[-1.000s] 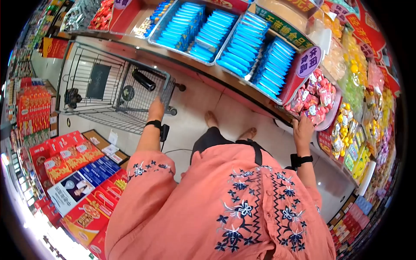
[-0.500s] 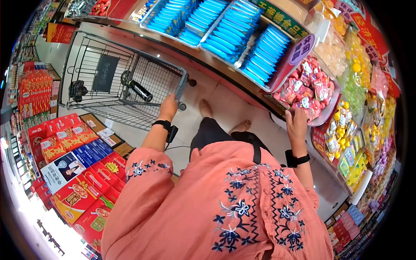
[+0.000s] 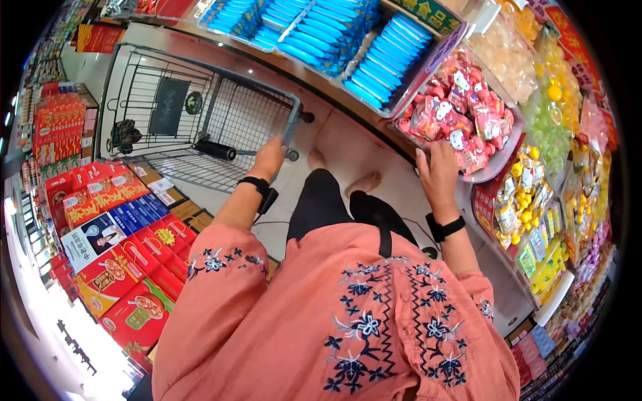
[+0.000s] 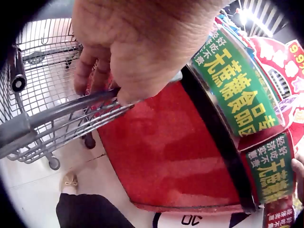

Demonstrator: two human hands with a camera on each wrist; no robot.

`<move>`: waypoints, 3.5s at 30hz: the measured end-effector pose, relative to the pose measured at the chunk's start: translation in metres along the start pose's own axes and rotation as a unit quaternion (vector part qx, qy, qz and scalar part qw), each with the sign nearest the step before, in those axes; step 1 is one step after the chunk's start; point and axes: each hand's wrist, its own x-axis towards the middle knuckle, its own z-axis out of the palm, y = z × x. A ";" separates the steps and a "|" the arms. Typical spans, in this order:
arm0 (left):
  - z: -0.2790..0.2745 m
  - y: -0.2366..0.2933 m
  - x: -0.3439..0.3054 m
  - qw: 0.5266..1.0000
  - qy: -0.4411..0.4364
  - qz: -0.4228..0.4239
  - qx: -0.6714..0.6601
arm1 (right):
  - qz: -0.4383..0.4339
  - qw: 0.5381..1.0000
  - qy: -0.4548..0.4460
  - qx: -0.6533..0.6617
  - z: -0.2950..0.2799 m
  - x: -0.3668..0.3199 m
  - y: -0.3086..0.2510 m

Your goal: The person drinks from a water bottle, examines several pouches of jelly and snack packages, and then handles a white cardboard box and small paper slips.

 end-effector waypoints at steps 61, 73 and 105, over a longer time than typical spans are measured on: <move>-0.019 -0.254 0.244 0.740 0.312 -0.244 -0.544 | 0.109 0.977 -0.118 -0.139 0.035 0.026 -0.029; 0.005 -0.332 0.120 0.642 0.488 -0.358 -0.470 | 0.096 0.976 -0.120 -0.154 0.031 0.023 -0.023; -0.043 -0.204 0.091 0.801 0.121 -0.229 -0.540 | 0.045 0.983 -0.021 -0.179 0.022 0.013 -0.016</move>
